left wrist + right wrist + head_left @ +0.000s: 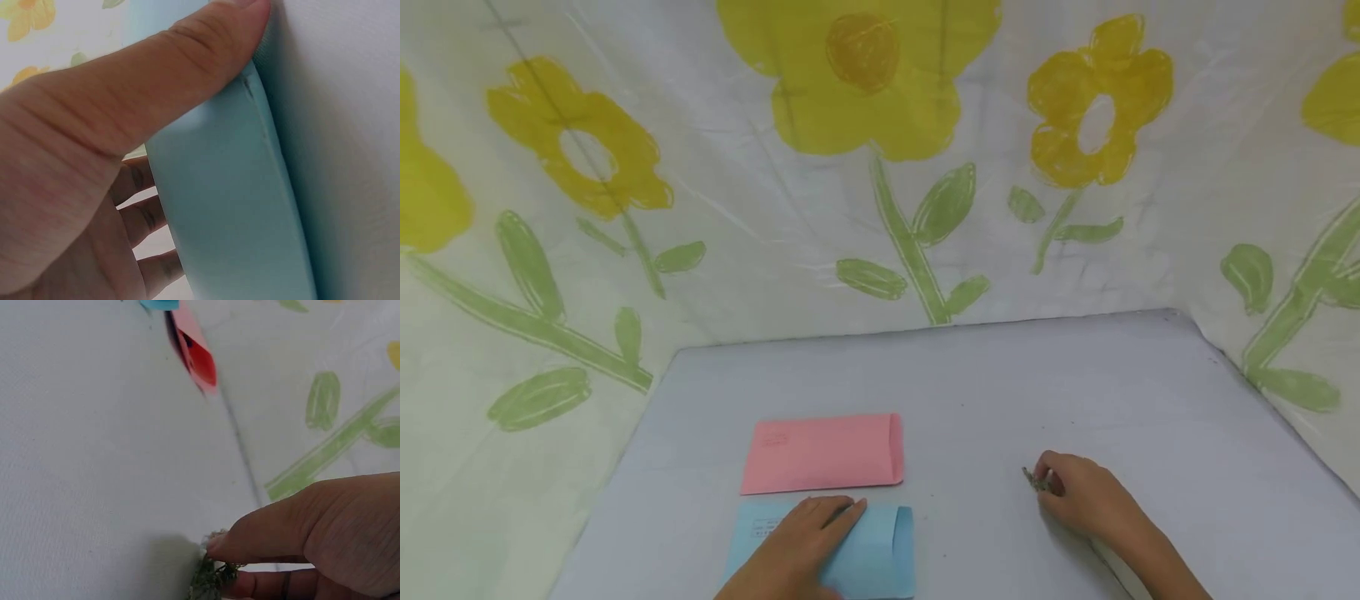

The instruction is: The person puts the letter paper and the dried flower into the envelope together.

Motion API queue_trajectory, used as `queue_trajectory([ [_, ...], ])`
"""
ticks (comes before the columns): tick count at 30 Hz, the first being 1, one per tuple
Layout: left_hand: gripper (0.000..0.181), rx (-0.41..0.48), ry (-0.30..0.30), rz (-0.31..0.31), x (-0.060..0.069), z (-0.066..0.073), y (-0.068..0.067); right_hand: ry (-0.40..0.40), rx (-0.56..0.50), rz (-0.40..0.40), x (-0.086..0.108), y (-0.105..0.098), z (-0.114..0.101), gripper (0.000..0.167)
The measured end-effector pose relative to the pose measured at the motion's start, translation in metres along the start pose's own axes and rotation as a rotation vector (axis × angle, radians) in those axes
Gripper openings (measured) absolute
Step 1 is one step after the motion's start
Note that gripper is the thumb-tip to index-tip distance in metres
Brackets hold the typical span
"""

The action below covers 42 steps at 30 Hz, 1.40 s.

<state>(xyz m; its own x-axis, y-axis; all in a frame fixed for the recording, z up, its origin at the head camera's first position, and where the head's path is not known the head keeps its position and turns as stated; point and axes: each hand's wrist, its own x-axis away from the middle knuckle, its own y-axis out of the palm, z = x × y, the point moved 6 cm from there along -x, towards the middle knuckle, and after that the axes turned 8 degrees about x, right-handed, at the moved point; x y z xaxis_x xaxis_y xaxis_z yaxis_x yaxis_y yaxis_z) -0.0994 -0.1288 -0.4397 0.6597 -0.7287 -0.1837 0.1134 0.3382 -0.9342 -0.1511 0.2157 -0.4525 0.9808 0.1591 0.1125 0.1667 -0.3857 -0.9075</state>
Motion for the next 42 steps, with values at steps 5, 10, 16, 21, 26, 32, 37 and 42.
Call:
queue_trajectory([
  [5, 0.106, 0.003, 0.002, -0.005, 0.000, 0.000, 0.001, -0.108, -0.131, -0.062, 0.001, -0.001, 0.001, 0.028],
  [10, 0.106, 0.000, -0.001, 0.005, 0.000, 0.000, 0.000, -0.268, -0.446, -0.188, 0.003, -0.011, -0.006, 0.032],
  [16, 0.107, 0.005, -0.012, -0.006, 0.000, -0.001, 0.000, -0.282, -0.794, -0.331, 0.005, -0.019, -0.006, 0.039],
  [21, 0.107, 0.001, 0.000, 0.007, 0.000, -0.001, 0.000, -0.308, -0.931, -0.389, 0.005, -0.009, 0.001, 0.051],
  [26, 0.106, -0.003, 0.017, 0.020, 0.001, 0.000, 0.001, -0.323, -0.994, -0.461, 0.005, 0.007, 0.012, 0.040],
  [32, 0.106, -0.007, 0.005, 0.016, 0.001, 0.000, 0.000, -0.299, -0.916, -0.402, 0.004, 0.009, 0.021, 0.024],
  [37, 0.106, -0.002, 0.002, 0.011, 0.001, 0.000, -0.001, -0.207, -0.772, -0.265, 0.002, 0.004, 0.027, 0.021],
  [42, 0.106, -0.006, 0.019, 0.022, 0.001, 0.000, 0.000, -0.192, -0.770, -0.236, 0.002, 0.004, 0.025, 0.020],
])
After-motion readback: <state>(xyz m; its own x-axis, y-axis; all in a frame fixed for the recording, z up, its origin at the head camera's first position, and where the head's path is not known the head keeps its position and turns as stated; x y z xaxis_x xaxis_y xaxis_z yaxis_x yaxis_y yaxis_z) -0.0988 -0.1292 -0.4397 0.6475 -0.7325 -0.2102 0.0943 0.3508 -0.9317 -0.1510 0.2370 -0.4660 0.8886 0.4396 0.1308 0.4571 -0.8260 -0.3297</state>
